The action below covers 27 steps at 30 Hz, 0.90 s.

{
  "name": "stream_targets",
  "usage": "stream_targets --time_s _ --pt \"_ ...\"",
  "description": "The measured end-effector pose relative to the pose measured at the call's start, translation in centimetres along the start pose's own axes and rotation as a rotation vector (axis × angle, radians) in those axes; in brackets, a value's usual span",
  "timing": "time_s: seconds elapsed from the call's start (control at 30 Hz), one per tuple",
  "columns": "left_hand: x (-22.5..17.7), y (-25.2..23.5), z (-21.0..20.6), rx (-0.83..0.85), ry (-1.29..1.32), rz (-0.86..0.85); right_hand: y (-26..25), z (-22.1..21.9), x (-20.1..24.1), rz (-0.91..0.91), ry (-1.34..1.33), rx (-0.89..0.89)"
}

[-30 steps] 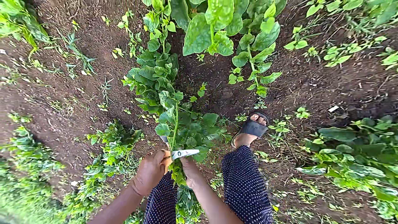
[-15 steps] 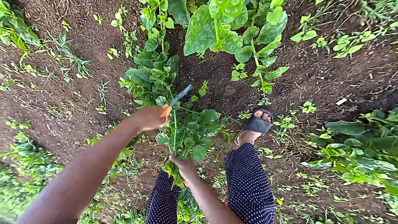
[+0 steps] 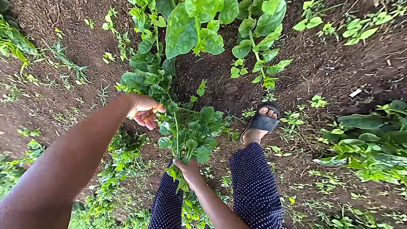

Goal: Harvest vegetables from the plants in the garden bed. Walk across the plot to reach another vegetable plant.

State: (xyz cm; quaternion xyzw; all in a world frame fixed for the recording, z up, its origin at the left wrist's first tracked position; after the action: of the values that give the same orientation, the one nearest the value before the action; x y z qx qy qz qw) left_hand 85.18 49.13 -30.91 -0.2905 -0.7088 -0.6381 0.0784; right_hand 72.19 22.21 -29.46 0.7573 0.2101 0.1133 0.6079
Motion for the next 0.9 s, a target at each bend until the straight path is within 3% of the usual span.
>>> stream_targets --time_s 0.17,0.27,0.63,0.9 --pt "1.9 -1.7 1.3 0.149 0.119 -0.134 0.1 0.2 0.2 -0.027 0.018 0.013" --pt "2.4 -2.8 1.1 0.131 0.201 -0.170 0.3 0.0 0.5 -0.031 0.021 0.010" --pt "1.3 -1.0 0.1 0.041 0.050 -0.025 0.3 0.0 0.3 -0.029 0.062 0.007" --pt "0.5 -2.3 -0.7 0.054 0.097 -0.056 0.3 0.2 0.5 -0.017 -0.009 0.001"
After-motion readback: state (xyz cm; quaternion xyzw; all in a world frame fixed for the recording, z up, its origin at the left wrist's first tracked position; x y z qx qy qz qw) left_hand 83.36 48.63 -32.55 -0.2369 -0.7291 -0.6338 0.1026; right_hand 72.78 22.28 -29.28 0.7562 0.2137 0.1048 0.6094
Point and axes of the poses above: each hand's wrist, its own y-axis away from the middle knuckle, its own z-axis out of the back of the hand, x = y × z, the point moved 2 cm from there along -y, towards the middle knuckle, and after that the axes turned 1 degree about -y, right-handed, at the moved point
